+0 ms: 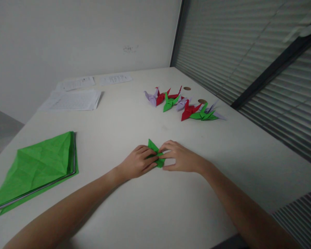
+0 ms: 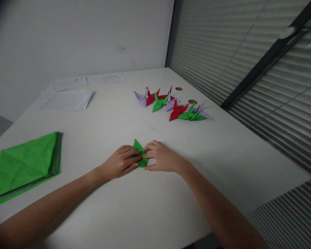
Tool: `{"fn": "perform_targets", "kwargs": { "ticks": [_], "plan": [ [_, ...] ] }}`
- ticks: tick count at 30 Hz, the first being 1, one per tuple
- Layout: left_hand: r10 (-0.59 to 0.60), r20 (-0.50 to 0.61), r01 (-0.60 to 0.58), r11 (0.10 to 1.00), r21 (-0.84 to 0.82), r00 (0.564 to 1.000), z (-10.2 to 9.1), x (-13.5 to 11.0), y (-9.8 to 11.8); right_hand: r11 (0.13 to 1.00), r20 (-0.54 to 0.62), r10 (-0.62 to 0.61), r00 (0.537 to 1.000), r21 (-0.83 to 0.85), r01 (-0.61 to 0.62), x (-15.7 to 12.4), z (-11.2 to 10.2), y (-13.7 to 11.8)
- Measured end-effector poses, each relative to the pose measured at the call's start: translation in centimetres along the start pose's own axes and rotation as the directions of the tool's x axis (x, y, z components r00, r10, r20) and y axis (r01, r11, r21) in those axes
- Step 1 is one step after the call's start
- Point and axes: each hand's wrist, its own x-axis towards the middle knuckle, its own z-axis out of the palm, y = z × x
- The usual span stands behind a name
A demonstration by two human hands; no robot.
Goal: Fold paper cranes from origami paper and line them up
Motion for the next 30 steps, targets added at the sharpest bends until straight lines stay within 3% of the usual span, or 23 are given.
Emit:
{"fn": "perform_targets", "kwargs": {
  "ticks": [9,15,22,30],
  "plan": [
    [-0.027,-0.021,0.027,0.999,-0.03,0.999,0.2,-0.1,-0.1,0.998,-0.045,-0.026,0.999,0.056,0.028,0.2,0.9,1.4],
    [-0.11,-0.078,0.107,0.993,-0.041,0.991,0.6,-0.2,-0.2,0.995,-0.095,0.008,0.995,0.097,0.001,0.3,1.3,2.1],
    [-0.114,-0.087,0.107,0.991,-0.075,0.99,0.2,-0.1,-0.2,0.988,-0.189,0.056,0.98,0.15,-0.027,0.5,2.5,3.3],
    [-0.198,-0.088,0.188,0.976,-0.109,0.976,0.2,0.0,-0.2,0.971,-0.235,0.234,0.943,0.095,-0.217,0.7,3.2,2.8]
  ]
}}
